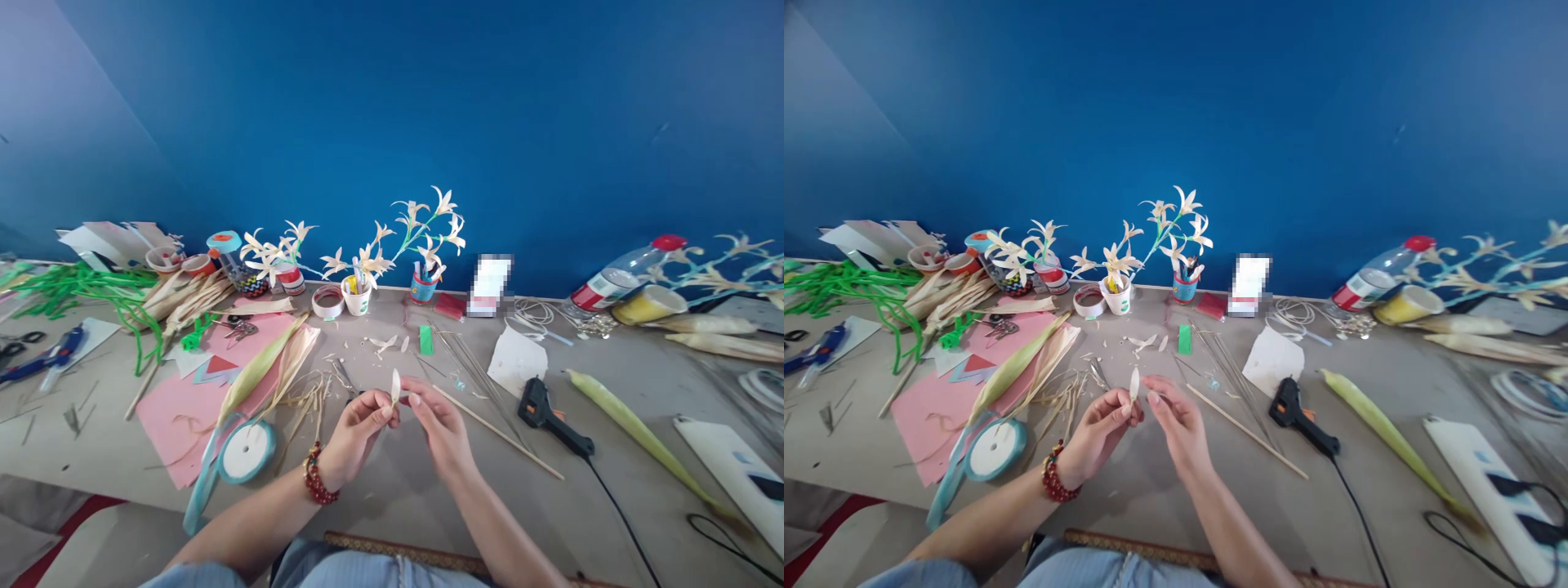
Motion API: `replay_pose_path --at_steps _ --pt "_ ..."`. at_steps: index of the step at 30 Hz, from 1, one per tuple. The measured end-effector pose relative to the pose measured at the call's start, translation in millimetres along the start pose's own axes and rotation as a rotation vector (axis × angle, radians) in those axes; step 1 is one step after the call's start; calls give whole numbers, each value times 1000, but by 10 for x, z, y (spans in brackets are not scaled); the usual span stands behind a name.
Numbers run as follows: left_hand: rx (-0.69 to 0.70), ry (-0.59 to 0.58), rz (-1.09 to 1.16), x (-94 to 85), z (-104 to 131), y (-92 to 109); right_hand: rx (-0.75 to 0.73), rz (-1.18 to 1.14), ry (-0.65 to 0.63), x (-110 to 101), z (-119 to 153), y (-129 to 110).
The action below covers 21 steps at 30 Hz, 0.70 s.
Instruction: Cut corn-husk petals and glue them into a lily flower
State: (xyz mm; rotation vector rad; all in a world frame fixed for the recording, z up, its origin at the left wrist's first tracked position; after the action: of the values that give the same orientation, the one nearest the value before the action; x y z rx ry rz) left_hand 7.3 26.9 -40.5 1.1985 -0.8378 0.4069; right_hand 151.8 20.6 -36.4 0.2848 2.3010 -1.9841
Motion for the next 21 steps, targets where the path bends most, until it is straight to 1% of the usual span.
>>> replay_pose_path --at_steps 1,3,4,5,6,7,9,10,12,14,16,21 --pt "7 -1 -4 -9 -4 11 7 52 28 -148 -8 -17" --pt "22 -9 3 -23 -11 35 20 152 75 -558 -5 -7" --pt "25 -16 13 -28 -14 44 31 252 120 -815 12 33" --pt "28 -23 24 -31 -16 50 3 524 227 -1099 43 85" --pt "29 -31 36 -31 -18 53 16 623 311 -1385 84 172" --pt "28 -40 46 -29 -18 54 37 706 360 -1656 132 283" --pt "21 -54 60 -21 -19 46 23 1092 351 -2100 224 529" --pt "16 -58 63 -16 -19 40 2 1207 280 -2258 261 657" --pt "9 -63 60 -10 -23 27 -72 1305 123 -2448 305 864" --pt "12 -60 49 -13 -32 19 -142 1347 46 -2510 306 965" --pt "22 -53 38 -24 -44 16 -195 1374 21 -2498 275 971" --pt "26 -46 20 -47 -67 15 -270 1385 60 -2446 193 876"
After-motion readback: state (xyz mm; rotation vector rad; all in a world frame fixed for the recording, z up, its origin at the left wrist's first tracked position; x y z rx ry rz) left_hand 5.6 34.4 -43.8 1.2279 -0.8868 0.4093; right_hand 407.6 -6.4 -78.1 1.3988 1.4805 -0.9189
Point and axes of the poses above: each hand's wrist, its own z-axis away from the middle knuckle, its own x-axis out of the palm, y = z × x, the point moved 2 cm from there along -z, towards the middle knuckle, and after that the axes turned 12 degrees about z, right-handed, at the moved point
